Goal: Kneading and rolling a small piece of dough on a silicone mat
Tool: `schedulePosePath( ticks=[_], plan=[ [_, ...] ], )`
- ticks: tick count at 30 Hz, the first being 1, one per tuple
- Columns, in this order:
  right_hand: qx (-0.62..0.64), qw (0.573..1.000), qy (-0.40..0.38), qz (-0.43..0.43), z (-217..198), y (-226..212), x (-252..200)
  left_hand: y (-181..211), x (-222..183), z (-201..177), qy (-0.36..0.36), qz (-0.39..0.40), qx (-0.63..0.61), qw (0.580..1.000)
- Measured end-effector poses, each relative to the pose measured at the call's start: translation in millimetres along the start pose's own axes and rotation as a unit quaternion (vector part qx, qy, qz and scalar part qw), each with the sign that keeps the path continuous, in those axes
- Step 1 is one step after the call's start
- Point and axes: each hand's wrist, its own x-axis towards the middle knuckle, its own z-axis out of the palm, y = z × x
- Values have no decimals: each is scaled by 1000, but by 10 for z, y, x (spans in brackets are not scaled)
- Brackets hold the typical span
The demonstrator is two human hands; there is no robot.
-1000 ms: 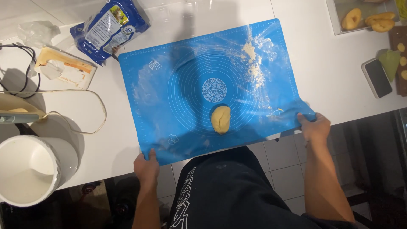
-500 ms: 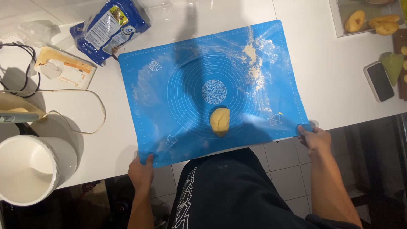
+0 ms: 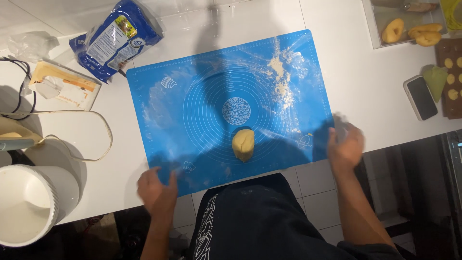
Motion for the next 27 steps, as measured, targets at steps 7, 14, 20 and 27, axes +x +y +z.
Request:
schedulePosePath(
  ticks=[7,14,20,27],
  plan=[
    [163,941,-143,-259,-80,-1531,-35,711,72,843,-93,300,9,949],
    [292,858,-195,-375,195,-1995,-477,683,-26,786,-100,299,60,947],
    [416,848,-178,-275,390,-1792,-653,923,30,996,-34,301,57,951],
    [764,372,-223,477,-433,-1346,-39,1832,346,1001,-151,325,-33,933]
  ],
)
